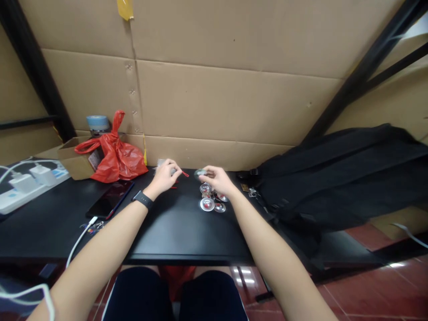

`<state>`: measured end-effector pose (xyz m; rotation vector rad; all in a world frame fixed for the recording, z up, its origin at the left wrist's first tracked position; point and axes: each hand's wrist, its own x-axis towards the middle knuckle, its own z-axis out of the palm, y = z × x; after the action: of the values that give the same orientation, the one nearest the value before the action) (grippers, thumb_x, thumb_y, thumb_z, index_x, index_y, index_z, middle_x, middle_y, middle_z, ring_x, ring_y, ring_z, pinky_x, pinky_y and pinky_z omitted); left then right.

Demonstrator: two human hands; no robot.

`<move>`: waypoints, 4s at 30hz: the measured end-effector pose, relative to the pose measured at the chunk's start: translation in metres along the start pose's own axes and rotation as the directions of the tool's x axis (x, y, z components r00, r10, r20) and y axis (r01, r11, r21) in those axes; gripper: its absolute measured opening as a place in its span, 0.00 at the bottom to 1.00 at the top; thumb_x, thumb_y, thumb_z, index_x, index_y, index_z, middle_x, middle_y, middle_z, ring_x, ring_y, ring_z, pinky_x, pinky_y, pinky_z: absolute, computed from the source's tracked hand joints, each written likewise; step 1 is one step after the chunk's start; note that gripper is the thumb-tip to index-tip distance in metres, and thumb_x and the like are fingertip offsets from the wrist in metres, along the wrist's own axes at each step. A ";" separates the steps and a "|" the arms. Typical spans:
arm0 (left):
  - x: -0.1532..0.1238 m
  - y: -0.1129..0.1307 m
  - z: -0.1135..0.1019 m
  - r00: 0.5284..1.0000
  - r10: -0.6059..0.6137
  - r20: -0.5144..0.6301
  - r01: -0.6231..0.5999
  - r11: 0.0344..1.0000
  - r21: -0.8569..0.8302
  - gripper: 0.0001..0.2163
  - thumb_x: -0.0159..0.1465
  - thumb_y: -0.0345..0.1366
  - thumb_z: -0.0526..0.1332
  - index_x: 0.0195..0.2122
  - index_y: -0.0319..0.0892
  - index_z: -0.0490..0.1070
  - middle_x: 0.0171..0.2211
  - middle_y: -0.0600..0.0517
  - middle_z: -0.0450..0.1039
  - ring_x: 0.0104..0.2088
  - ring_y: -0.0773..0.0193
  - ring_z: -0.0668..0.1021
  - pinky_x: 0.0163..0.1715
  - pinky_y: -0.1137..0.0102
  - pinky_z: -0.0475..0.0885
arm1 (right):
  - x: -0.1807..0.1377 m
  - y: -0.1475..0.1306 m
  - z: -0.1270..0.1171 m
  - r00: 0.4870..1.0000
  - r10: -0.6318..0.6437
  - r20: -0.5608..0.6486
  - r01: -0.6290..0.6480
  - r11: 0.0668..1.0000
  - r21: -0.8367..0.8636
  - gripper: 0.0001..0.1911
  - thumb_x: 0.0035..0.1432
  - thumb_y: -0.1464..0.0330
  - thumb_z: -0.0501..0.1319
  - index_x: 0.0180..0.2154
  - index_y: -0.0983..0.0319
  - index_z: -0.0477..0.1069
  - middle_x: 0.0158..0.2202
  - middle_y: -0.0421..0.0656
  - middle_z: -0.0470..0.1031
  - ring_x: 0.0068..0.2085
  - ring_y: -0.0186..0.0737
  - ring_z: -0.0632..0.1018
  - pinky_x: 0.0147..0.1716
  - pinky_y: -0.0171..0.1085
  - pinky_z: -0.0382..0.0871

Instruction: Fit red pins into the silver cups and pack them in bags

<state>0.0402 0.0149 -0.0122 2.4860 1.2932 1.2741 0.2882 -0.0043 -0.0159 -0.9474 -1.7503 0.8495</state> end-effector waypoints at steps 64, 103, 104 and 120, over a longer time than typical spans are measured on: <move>0.001 -0.033 -0.043 0.804 -0.034 0.593 -0.036 0.994 0.106 0.05 0.57 0.37 0.64 0.29 0.45 0.78 0.30 0.53 0.80 0.31 0.64 0.79 0.32 0.74 0.68 | 0.000 0.005 -0.026 1.000 0.021 0.005 -0.016 0.855 -0.518 0.11 0.60 0.61 0.55 0.28 0.60 0.66 0.26 0.38 0.73 0.31 0.37 0.71 0.32 0.34 0.61; -0.001 0.010 -0.020 0.957 0.157 0.245 -0.180 0.981 0.074 0.05 0.67 0.36 0.59 0.37 0.42 0.72 0.35 0.50 0.75 0.33 0.63 0.75 0.36 0.70 0.67 | -0.003 -0.010 -0.004 0.996 0.034 -0.085 -0.040 0.997 -0.069 0.19 0.47 0.58 0.71 0.36 0.59 0.68 0.41 0.42 0.78 0.35 0.38 0.79 0.37 0.38 0.73; 0.001 0.002 -0.023 0.948 0.148 0.283 -0.179 0.980 0.085 0.04 0.66 0.36 0.60 0.36 0.43 0.73 0.34 0.51 0.76 0.32 0.63 0.75 0.35 0.71 0.67 | -0.002 -0.005 -0.015 0.991 0.007 -0.130 -0.038 0.970 -0.240 0.18 0.45 0.59 0.72 0.35 0.59 0.70 0.38 0.41 0.78 0.34 0.38 0.78 0.37 0.38 0.72; -0.001 -0.041 -0.026 0.873 0.114 0.474 -0.150 0.988 0.038 0.03 0.58 0.34 0.65 0.33 0.41 0.77 0.30 0.52 0.78 0.28 0.66 0.76 0.31 0.74 0.66 | -0.004 0.072 -0.077 0.935 0.232 -0.270 -0.348 0.756 -0.555 0.13 0.45 0.62 0.72 0.33 0.61 0.78 0.34 0.45 0.82 0.38 0.44 0.81 0.42 0.38 0.72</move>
<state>-0.0049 0.0327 -0.0126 2.7328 1.0765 0.5734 0.3775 0.0355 -0.0547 -1.7021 -1.7553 0.3586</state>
